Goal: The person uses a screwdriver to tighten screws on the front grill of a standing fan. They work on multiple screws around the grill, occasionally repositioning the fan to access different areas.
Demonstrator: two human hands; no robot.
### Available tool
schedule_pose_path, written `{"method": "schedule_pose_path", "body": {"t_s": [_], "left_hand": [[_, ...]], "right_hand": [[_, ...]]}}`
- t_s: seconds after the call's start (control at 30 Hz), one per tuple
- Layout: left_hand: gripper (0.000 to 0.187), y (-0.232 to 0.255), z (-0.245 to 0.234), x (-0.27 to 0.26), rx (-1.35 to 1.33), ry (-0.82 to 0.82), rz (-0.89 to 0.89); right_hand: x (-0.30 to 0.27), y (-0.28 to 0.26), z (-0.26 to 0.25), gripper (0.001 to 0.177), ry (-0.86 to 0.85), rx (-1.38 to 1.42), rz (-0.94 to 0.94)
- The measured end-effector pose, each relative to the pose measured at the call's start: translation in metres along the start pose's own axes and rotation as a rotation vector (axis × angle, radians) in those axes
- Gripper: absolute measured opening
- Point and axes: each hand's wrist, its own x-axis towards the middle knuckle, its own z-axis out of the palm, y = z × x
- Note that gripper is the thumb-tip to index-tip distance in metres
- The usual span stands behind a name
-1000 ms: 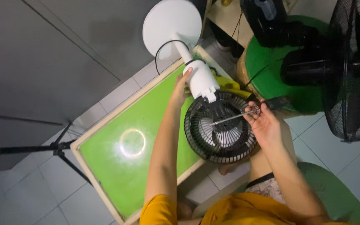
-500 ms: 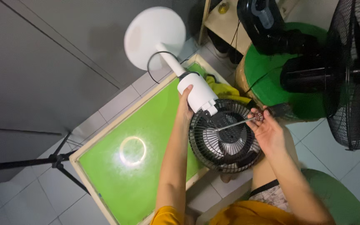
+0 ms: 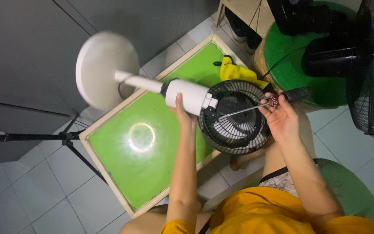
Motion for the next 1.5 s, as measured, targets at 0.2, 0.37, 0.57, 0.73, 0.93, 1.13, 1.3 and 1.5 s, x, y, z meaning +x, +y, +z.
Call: {"method": "schedule_pose_path", "body": {"t_s": [0.2, 0.37, 0.57, 0.73, 0.93, 1.13, 1.3, 1.5], "left_hand": [[0.081, -0.002, -0.028, -0.017, -0.048, -0.012, 0.089], [0.082, 0.006, -0.013, -0.034, 0.000, -0.005, 0.087], [0.077, 0.005, 0.008, -0.056, 0.005, -0.030, 0.222], [0.075, 0.003, 0.004, -0.065, -0.025, 0.048, 0.312], [0.073, 0.006, -0.006, -0.084, 0.010, 0.036, 0.362], [0.073, 0.003, -0.010, -0.098, 0.037, 0.105, 0.348], [0.072, 0.003, -0.035, -0.086, 0.107, 0.124, 0.383], [0.089, 0.019, -0.062, -0.086, 0.263, 0.081, 0.281]], "right_hand": [[-0.008, 0.012, -0.006, 0.019, 0.015, -0.039, -0.006], [-0.007, 0.015, -0.010, 0.019, 0.030, -0.010, 0.004], [-0.007, 0.000, -0.008, 0.019, 0.012, 0.017, -0.009], [-0.007, -0.004, -0.003, 0.019, -0.021, 0.018, -0.012], [-0.007, 0.000, -0.001, 0.018, -0.008, 0.013, 0.004], [0.000, -0.006, -0.007, 0.017, -0.036, 0.083, 0.019], [0.003, 0.001, 0.000, 0.018, -0.094, 0.059, 0.050], [-0.005, 0.017, 0.003, 0.019, -0.103, 0.008, 0.057]]}}
